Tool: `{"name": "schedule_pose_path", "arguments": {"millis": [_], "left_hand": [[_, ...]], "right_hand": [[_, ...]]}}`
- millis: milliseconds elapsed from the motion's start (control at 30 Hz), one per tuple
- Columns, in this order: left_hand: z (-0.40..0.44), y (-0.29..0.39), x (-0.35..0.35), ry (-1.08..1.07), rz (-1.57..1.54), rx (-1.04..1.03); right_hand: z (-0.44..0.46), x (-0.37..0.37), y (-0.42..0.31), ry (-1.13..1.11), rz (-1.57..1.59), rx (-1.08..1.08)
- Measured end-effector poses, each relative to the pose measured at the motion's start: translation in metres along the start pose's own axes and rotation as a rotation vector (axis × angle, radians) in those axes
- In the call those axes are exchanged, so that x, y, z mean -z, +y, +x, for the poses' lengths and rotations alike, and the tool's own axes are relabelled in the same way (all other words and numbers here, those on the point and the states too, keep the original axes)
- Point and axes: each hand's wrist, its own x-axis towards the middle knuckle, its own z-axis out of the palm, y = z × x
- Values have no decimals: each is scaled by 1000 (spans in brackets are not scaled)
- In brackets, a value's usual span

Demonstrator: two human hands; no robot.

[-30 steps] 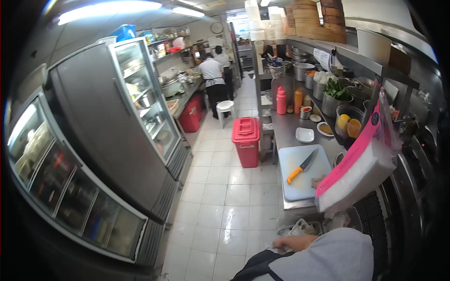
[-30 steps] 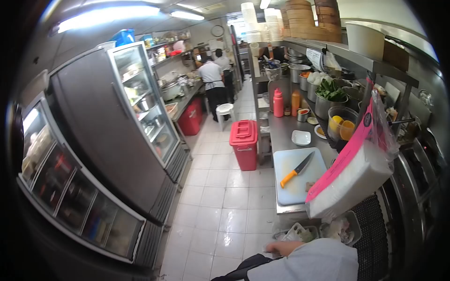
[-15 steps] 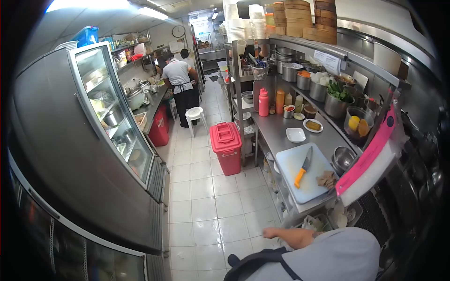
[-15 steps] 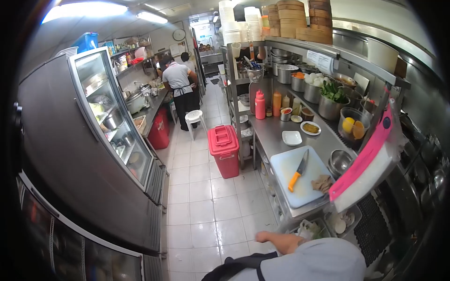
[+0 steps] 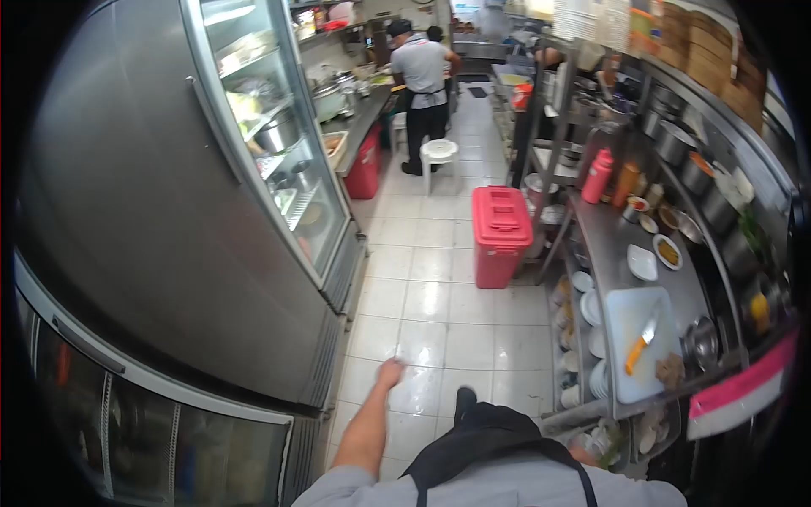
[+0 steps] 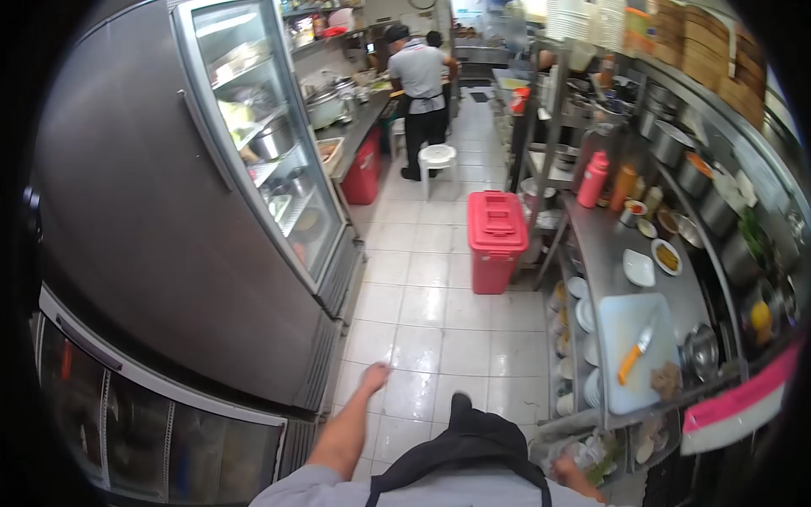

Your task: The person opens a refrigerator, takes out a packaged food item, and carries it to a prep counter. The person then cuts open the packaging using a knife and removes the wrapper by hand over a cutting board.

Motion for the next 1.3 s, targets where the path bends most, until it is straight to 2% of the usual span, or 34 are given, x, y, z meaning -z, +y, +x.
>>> {"name": "schedule_pose_path", "arguments": {"millis": [67, 133, 233, 267, 300, 333, 400, 467, 500, 533, 600, 633, 667, 700, 733, 767, 833, 933, 1000, 1033, 1067, 1133, 1167, 1200, 1267, 1300], "left_hand": [[42, 77, -32, -124, -137, -84], [45, 148, -44, -280, 7, -191], [45, 172, -48, -601, 145, -346], [53, 165, -30, -790, 57, -365], [67, 141, -24, -862, 44, -201], [80, 126, -5, -867, 221, -91], [95, 58, 24, -499, 324, 5], [90, 14, 75, -248, 259, 314], [81, -11, 92, -135, 282, 397], [68, -23, 107, -36, 254, 596], [36, -48, 133, -140, 339, 623], [18, -58, 131, -94, 269, 779], [0, -65, 129, -203, 350, 759], [-19, -73, 119, -206, 335, 827], [-31, -84, 105, -336, 374, 857], [-49, -74, 98, -308, 182, 1042], [-50, -62, 85, -302, 74, 1174], [-13, -48, 72, -306, 146, 1092], [33, -51, 73, -282, 271, 945], [67, -61, 79, -255, 348, 854], [119, -67, 100, -178, 383, 794], [250, -78, 154, 27, 215, 803], [310, -47, 196, 270, 184, 672], [362, 17, 256, 374, 83, 515], [468, 76, 340, 566, 134, 317], [515, 118, 387, 676, 157, 182]], "right_hand": [[16, -10, -24, -37, -10, 14], [33, -11, -44, -64, -21, 8], [67, 15, -71, -97, -48, -33], [83, 28, -82, -107, -61, -45], [101, 43, -92, -112, -76, -54], [123, 59, -104, -121, -94, -59], [178, 94, -139, -138, -182, -57], [247, 126, -186, -162, -318, -40], [284, 140, -216, -174, -410, -16], [319, 152, -251, -183, -488, 18], [382, 159, -337, -150, -440, 90], [394, 153, -387, -104, -209, 168], [405, 147, -439, -77, 16, 256], [392, 142, -502, -60, 10, 302], [381, 131, -555, -94, 91, 395], [375, 121, -597, -129, 173, 489], [366, 97, -662, -149, 125, 618], [378, 68, -706, -251, -115, 684], [390, 67, -710, -332, -356, 585], [405, 76, -716, -501, -658, 578], [496, 70, -674, -579, -863, 893], [537, 102, -669, -475, -750, 662], [528, 123, -679, -300, -577, 570], [516, 148, -686, -129, -410, 467], [529, 181, -694, -92, 15, 230], [553, 193, -683, -73, -25, 440]]}}
